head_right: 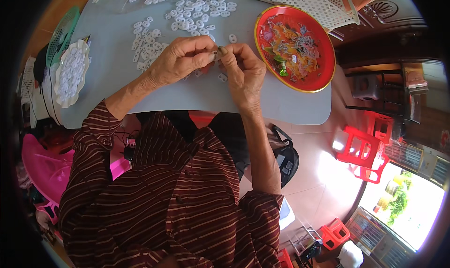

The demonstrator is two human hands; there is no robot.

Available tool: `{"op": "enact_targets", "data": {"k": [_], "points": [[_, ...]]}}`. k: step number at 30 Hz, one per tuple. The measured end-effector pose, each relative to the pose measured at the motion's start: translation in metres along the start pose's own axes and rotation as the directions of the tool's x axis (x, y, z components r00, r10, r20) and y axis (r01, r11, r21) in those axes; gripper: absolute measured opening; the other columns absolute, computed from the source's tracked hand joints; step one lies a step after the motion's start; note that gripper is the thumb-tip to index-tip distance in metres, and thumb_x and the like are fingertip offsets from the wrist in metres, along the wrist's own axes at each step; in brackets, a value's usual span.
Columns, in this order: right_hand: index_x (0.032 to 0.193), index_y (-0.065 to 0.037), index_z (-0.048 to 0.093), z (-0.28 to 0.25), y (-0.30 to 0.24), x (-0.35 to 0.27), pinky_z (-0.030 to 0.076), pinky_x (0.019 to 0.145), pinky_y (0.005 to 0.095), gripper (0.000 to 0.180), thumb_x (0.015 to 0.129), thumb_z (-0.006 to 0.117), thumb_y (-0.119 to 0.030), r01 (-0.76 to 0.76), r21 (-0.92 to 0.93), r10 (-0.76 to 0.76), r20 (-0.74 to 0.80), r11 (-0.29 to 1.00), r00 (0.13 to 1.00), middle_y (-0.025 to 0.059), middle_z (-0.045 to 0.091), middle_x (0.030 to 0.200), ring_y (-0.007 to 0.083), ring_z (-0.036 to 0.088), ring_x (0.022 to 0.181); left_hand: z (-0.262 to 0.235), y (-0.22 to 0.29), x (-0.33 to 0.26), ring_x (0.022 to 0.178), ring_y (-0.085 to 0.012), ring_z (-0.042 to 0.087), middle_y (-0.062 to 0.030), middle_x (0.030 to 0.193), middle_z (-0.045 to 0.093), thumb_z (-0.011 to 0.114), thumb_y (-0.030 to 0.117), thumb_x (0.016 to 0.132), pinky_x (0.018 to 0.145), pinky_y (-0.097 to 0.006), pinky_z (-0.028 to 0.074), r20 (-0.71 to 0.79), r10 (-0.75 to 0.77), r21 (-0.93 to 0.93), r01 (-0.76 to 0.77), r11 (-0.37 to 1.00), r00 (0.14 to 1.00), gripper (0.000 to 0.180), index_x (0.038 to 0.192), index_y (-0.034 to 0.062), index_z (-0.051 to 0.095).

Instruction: The recorder is manually assembling small white plastic components by inserting colorful plastic rings into them.

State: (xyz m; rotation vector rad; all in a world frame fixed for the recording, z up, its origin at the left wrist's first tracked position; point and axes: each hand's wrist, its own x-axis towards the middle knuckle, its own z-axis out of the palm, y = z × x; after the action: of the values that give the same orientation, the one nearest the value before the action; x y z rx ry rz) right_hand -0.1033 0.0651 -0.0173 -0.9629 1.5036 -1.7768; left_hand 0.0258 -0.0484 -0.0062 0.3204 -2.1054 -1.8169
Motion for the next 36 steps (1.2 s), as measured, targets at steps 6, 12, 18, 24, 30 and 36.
{"op": "enact_targets", "data": {"k": [6,12,18,24,30,36], "points": [[0.079,-0.001,0.061,0.002,0.001,0.001,0.035,0.052,0.0174,0.022,0.087,0.064,-0.022,-0.032,-0.023,0.031,-0.035,0.999,0.999,-0.0032,0.054,0.064,0.0028,0.044,0.058,0.007,0.000,0.000,0.061,-0.0068,0.050,0.0006,0.069,0.054,0.055,0.013,0.088,0.056,-0.023,0.043,-0.068,0.305,0.357,-0.263,0.897,0.950,0.012,0.091,0.0007,0.055],[0.083,0.000,0.061,0.004,-0.006,0.002,0.037,0.054,0.0186,0.025,0.090,0.061,-0.024,-0.061,0.199,0.071,-0.044,0.978,0.996,-0.0017,0.054,0.066,0.0047,0.047,0.059,0.004,0.003,0.000,0.063,-0.0071,0.050,0.0001,0.071,0.055,0.053,0.016,0.090,0.059,-0.022,0.044,-0.097,-0.046,0.009,0.047,0.999,0.994,0.016,0.090,0.0001,0.056],[0.086,0.001,0.061,0.002,-0.003,0.000,0.040,0.057,0.0191,0.023,0.090,0.061,-0.021,-0.049,0.072,0.050,-0.010,0.996,0.999,-0.0015,0.056,0.070,0.0054,0.048,0.062,0.005,-0.007,-0.001,0.052,-0.0032,0.045,0.0013,0.063,0.055,0.052,0.015,0.089,0.047,-0.020,0.037,-0.106,0.035,-0.007,-0.036,0.999,0.994,0.013,0.090,0.0034,0.058],[0.082,0.000,0.061,0.006,-0.006,-0.004,0.039,0.055,0.0182,0.019,0.087,0.065,-0.018,-0.058,0.013,0.059,-0.066,0.998,0.996,-0.0013,0.058,0.069,0.0045,0.048,0.060,0.011,-0.002,-0.001,0.058,-0.0053,0.047,0.0003,0.064,0.055,0.052,0.014,0.089,0.054,-0.023,0.041,-0.110,0.046,-0.044,-0.051,0.998,0.993,0.013,0.088,0.0024,0.058],[0.078,-0.001,0.060,0.006,-0.001,-0.007,0.038,0.054,0.0180,0.022,0.088,0.064,-0.020,-0.053,0.006,0.054,-0.077,0.999,0.996,-0.0010,0.059,0.068,0.0038,0.048,0.058,0.017,0.000,-0.004,0.061,-0.0061,0.050,-0.0013,0.065,0.056,0.052,0.014,0.088,0.057,-0.023,0.042,-0.135,0.087,-0.038,-0.093,0.995,0.987,0.013,0.088,0.0014,0.058],[0.083,-0.001,0.060,0.003,-0.004,-0.005,0.038,0.054,0.0186,0.024,0.090,0.060,-0.024,-0.080,0.147,0.083,-0.013,0.986,0.996,-0.0013,0.057,0.069,0.0043,0.047,0.059,0.011,0.000,-0.004,0.064,-0.0069,0.052,-0.0015,0.068,0.057,0.051,0.021,0.090,0.059,-0.023,0.042,-0.085,-0.058,-0.053,0.054,0.997,0.995,0.023,0.090,-0.0006,0.058]]}}
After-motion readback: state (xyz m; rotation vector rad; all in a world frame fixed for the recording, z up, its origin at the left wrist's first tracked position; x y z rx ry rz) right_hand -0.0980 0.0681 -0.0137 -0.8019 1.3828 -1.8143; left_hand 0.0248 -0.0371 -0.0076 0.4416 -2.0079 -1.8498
